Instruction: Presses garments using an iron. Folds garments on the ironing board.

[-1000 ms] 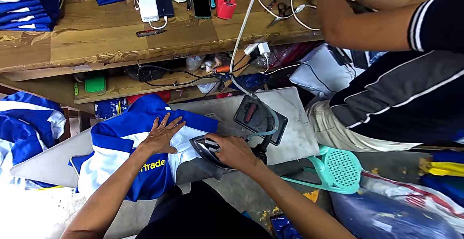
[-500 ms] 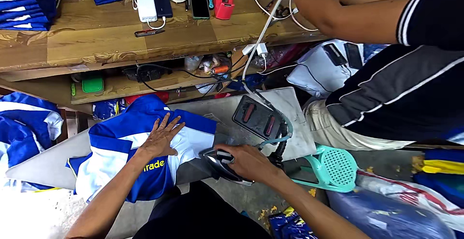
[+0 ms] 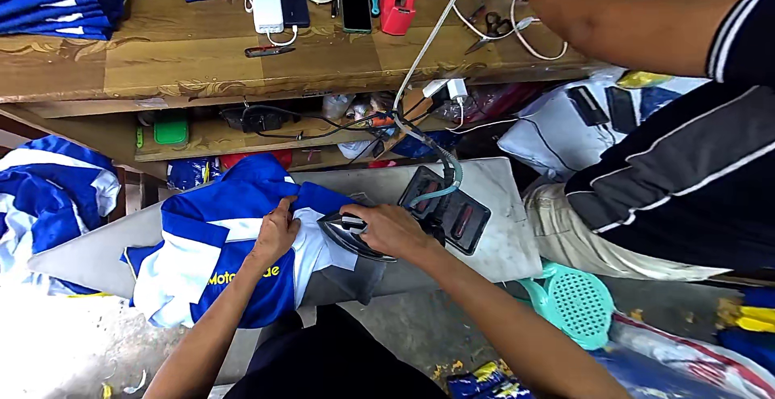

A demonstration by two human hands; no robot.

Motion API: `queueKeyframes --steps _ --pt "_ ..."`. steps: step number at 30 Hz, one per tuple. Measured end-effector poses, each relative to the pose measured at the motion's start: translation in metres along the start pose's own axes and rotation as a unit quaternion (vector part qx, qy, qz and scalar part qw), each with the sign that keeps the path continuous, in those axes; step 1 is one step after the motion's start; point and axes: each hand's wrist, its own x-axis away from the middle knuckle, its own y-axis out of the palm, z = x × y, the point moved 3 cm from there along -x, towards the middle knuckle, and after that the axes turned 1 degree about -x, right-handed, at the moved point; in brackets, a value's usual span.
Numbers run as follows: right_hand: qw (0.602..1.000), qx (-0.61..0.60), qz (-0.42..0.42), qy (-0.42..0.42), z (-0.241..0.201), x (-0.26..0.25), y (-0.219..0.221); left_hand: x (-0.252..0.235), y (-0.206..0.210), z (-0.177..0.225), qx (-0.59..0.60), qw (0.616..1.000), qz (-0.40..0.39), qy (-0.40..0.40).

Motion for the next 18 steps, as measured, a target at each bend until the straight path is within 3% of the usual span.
queueKeyframes --steps 6,12,16,18 --pt "0.997 -0.027 0.044 0.048 -0.001 -0.019 -0.009 0.001 -0.007 -0.005 0.041 0.999 -0.004 -0.01" --pt "0.982 -0.055 0.079 0.162 0.074 0.006 -0.019 0.005 -0.002 -0.009 -0.012 0.999 0.04 0.008" --pt "0.963 -0.062 0.147 0.218 0.149 0.035 -0.033 0.02 0.002 0.002 -0.091 0.972 0.152 0.155" --pt "0.953 -0.076 0.185 0.226 0.181 0.044 -0.038 0.038 0.016 0.02 -0.138 0.951 0.113 0.252"
